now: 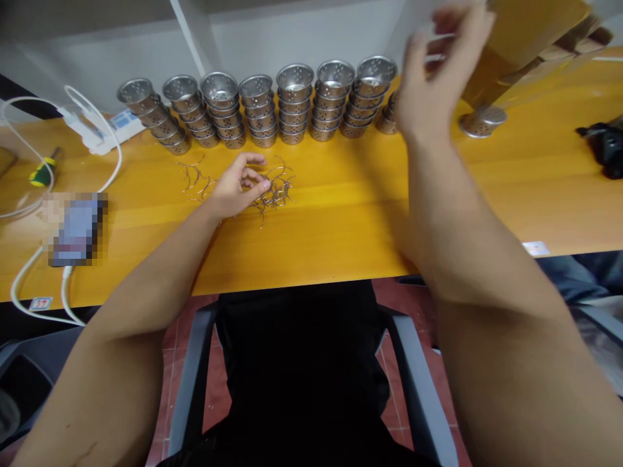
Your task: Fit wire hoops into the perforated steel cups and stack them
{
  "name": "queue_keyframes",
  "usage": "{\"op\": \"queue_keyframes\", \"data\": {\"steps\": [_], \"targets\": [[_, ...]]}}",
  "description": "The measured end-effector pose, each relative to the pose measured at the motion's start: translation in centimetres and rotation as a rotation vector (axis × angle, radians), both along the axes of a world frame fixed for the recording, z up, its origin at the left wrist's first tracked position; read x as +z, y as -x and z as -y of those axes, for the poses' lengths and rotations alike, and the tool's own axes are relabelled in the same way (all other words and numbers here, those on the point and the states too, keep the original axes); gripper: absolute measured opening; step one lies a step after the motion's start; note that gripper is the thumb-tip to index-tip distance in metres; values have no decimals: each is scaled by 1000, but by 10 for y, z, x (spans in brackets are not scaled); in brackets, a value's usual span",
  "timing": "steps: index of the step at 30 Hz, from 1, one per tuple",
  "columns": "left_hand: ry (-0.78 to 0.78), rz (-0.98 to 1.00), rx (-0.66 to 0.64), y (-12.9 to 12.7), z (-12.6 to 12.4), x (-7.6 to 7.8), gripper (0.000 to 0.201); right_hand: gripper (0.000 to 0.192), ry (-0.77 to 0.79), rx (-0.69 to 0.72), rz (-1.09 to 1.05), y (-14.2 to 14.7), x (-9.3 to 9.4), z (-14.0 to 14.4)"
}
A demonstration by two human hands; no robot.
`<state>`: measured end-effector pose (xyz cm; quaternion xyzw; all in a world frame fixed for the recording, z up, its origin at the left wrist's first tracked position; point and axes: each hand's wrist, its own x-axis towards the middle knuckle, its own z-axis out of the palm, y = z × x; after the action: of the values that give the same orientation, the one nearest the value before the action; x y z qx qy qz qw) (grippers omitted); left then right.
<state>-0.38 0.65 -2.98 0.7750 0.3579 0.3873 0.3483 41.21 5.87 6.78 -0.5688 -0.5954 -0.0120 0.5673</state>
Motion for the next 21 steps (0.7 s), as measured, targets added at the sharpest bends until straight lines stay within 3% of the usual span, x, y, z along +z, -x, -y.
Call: {"op": "queue_keyframes", "data": {"steps": [2,3,5,8,12,16,21], "targets": [[-2,-10,5,0,1,2,54,6,-257,302,-47,46,2,18],[-2,-14,8,1,1,3,50,8,-243,470,-51,68,-2,25],[-1,-28,17,1,2,5,43,36,-66,704,-2,104,-21,35],[-23,-47,12,2,3,7,37,60,62,693,169,134,-66,39],[-51,-37,-18,1,3,8,30,67,242,746,187,137,-111,34],[-48,-31,-43,1,2,6,26,65,343,844,184,136,-110,39],[-59,-35,-65,7,-3,1,27,81,445,998,-5,144,-99,51]]}}
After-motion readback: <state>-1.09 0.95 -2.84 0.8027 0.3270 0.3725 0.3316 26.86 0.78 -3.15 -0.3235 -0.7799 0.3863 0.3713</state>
